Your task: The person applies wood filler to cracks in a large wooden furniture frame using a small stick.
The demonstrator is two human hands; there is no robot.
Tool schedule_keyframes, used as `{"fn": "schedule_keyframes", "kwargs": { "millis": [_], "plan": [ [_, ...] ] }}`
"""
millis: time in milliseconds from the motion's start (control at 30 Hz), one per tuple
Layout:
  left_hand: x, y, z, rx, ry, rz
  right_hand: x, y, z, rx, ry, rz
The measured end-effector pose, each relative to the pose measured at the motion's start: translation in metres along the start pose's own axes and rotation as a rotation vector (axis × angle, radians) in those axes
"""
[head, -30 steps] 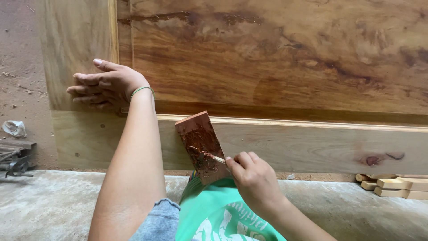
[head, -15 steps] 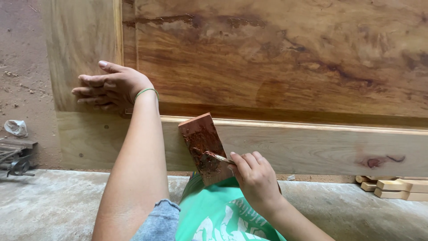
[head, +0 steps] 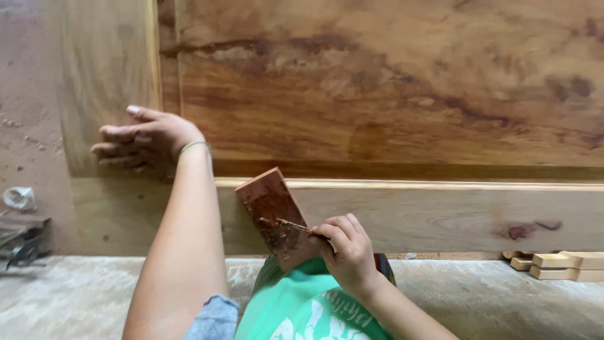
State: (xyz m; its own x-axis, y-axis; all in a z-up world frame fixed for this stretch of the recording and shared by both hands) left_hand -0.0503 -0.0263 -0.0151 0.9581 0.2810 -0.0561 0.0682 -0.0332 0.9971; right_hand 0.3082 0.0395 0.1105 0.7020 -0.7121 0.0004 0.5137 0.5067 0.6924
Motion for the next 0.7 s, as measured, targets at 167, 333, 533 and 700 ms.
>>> {"fn": "schedule_keyframes", "kwargs": {
  "millis": [167, 333, 533, 700],
  "plan": [
    [0.009, 0.018, -0.008, 0.004, -0.026, 0.010, -0.022, 0.029, -0.038, -0.254, -0.136, -0.113],
    [0.005, 0.014, -0.005, -0.020, -0.035, 0.014, -0.058, 0.065, -0.113, -0.289, -0.277, -0.230],
    [0.004, 0.011, -0.005, 0.004, -0.004, 0.048, -0.103, 0.106, -0.145, -0.058, -0.330, -0.310],
    [0.007, 0.018, -0.008, 0.039, 0.023, 0.063, -0.125, 0.118, -0.151, 0.234, -0.117, -0.342]
  ]
}}
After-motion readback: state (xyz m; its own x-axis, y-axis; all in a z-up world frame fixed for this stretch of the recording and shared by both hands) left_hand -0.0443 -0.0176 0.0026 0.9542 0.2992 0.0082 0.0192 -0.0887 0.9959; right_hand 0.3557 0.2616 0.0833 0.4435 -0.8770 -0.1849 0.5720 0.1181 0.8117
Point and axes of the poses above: each hand's wrist, its own x-axis away from the middle knuckle, its own y-axis out of the back of the hand, z = x × y, the point moved 5 cm from there along -x, towards the middle knuckle, and after that the axes turned 9 degrees about -y, right-handed, at the moved point
